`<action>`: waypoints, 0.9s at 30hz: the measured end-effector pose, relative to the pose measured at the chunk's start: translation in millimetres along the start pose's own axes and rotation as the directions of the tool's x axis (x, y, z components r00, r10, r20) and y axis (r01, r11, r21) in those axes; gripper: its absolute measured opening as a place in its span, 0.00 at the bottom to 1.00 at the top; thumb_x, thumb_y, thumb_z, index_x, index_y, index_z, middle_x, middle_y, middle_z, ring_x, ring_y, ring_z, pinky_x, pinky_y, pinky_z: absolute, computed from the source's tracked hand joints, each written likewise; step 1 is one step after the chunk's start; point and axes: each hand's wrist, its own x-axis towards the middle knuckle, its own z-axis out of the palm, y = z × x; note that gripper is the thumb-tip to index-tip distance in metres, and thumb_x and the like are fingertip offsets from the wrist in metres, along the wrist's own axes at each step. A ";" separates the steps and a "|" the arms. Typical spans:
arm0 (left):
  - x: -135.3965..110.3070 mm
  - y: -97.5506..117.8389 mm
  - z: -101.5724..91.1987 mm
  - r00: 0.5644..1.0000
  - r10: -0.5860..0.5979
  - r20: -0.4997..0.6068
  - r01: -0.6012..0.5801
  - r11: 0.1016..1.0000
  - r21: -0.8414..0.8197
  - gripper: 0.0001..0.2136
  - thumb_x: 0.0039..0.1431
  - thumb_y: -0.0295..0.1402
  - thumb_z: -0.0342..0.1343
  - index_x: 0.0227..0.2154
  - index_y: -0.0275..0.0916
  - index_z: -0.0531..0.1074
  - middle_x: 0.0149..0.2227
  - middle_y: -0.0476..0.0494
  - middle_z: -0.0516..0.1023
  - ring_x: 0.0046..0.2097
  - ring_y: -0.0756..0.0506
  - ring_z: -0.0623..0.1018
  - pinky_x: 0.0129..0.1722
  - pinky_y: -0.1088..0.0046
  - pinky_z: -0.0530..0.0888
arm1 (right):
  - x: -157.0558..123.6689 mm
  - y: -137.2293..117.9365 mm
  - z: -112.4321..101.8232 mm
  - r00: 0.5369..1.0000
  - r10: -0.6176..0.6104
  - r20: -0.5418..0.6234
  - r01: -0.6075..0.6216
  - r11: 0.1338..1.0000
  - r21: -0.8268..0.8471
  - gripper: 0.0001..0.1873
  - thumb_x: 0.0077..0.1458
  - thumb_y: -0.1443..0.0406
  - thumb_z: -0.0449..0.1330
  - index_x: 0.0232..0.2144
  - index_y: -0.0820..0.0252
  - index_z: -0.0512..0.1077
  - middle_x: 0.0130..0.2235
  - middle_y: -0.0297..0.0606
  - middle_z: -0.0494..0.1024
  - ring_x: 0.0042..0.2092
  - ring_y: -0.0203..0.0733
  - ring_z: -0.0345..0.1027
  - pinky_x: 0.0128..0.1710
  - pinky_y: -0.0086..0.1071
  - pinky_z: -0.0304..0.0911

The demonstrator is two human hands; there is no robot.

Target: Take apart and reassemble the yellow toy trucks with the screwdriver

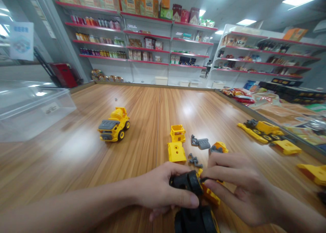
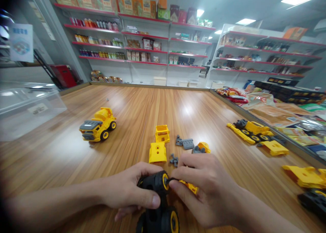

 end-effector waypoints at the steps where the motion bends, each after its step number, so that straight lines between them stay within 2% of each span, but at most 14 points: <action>1: -0.3 0.6 -0.5 1.000 -0.008 0.000 0.008 1.000 0.014 0.16 0.54 0.41 0.63 0.42 0.40 0.71 0.18 0.58 0.67 0.12 0.56 0.64 0.07 0.86 0.64 | 0.0 -0.1 -0.1 1.000 0.001 0.008 -0.001 1.000 -0.004 0.08 0.59 0.71 0.55 0.28 0.61 0.71 0.28 0.37 0.69 0.29 0.39 0.61 0.27 0.33 0.51; 5: -0.4 3.1 0.1 1.000 -0.018 -0.011 0.018 0.998 0.062 0.17 0.54 0.42 0.63 0.43 0.40 0.70 0.19 0.57 0.66 0.13 0.56 0.63 0.07 0.85 0.64 | -1.3 0.8 -0.3 1.000 -0.013 0.018 0.014 0.999 -0.031 0.08 0.59 0.70 0.55 0.30 0.61 0.72 0.28 0.37 0.69 0.29 0.39 0.61 0.27 0.34 0.49; 10: -1.1 4.1 6.6 0.980 -0.019 -0.198 0.039 0.994 0.099 0.24 0.51 0.43 0.64 0.47 0.43 0.60 0.29 0.54 0.71 0.16 0.56 0.66 0.07 0.84 0.65 | -3.8 3.6 1.7 1.000 -0.022 0.021 0.023 0.998 -0.059 0.07 0.60 0.71 0.54 0.33 0.61 0.72 0.29 0.36 0.69 0.30 0.38 0.60 0.28 0.34 0.49; 13: -3.0 2.2 7.2 0.968 0.033 -0.250 0.003 0.990 0.141 0.21 0.54 0.43 0.62 0.44 0.44 0.57 0.29 0.56 0.69 0.16 0.57 0.64 0.07 0.85 0.63 | -3.6 6.9 4.1 0.999 0.009 0.037 -0.007 0.998 -0.064 0.08 0.60 0.71 0.53 0.30 0.61 0.71 0.29 0.36 0.68 0.30 0.38 0.59 0.28 0.34 0.49; 15: -4.3 1.2 5.7 0.969 0.067 -0.236 -0.031 0.988 0.154 0.17 0.56 0.40 0.59 0.43 0.44 0.58 0.28 0.57 0.67 0.15 0.58 0.62 0.07 0.86 0.62 | -3.2 8.7 5.5 0.999 0.025 0.041 -0.022 0.997 -0.070 0.09 0.61 0.70 0.53 0.29 0.61 0.70 0.29 0.37 0.68 0.30 0.38 0.60 0.29 0.35 0.49; 18: -4.8 1.6 3.1 0.979 0.113 -0.171 -0.100 0.991 0.083 0.12 0.57 0.33 0.56 0.41 0.42 0.60 0.26 0.57 0.67 0.14 0.59 0.61 0.09 0.87 0.59 | -3.5 8.2 5.8 0.999 0.029 0.027 -0.026 0.997 -0.079 0.09 0.61 0.70 0.53 0.30 0.61 0.72 0.29 0.37 0.68 0.30 0.39 0.60 0.29 0.34 0.49; 21: -2.3 1.4 2.2 0.979 0.153 -0.137 -0.153 0.988 0.010 0.10 0.55 0.28 0.53 0.40 0.41 0.63 0.25 0.57 0.67 0.14 0.58 0.59 0.10 0.86 0.57 | -3.9 3.7 4.7 0.999 -0.023 -0.022 0.021 0.997 -0.080 0.07 0.60 0.71 0.55 0.33 0.61 0.73 0.31 0.38 0.69 0.31 0.39 0.60 0.29 0.34 0.50; 23: 1.0 -0.5 2.3 0.960 0.205 -0.193 -0.206 0.978 0.012 0.08 0.54 0.28 0.54 0.37 0.39 0.66 0.23 0.56 0.65 0.17 0.57 0.61 0.14 0.85 0.58 | -3.7 0.6 4.8 0.997 -0.055 -0.058 0.050 0.994 -0.096 0.07 0.58 0.72 0.56 0.36 0.61 0.73 0.31 0.38 0.69 0.31 0.39 0.60 0.29 0.35 0.51; 27: 7.1 -5.0 2.2 0.877 0.287 -0.385 -0.262 0.958 0.119 0.04 0.51 0.28 0.53 0.31 0.36 0.69 0.24 0.54 0.64 0.25 0.54 0.65 0.22 0.82 0.62 | -3.2 0.2 9.0 0.996 -0.009 -0.085 -0.005 0.988 -0.152 0.07 0.59 0.72 0.56 0.39 0.61 0.71 0.33 0.39 0.71 0.33 0.41 0.63 0.31 0.35 0.54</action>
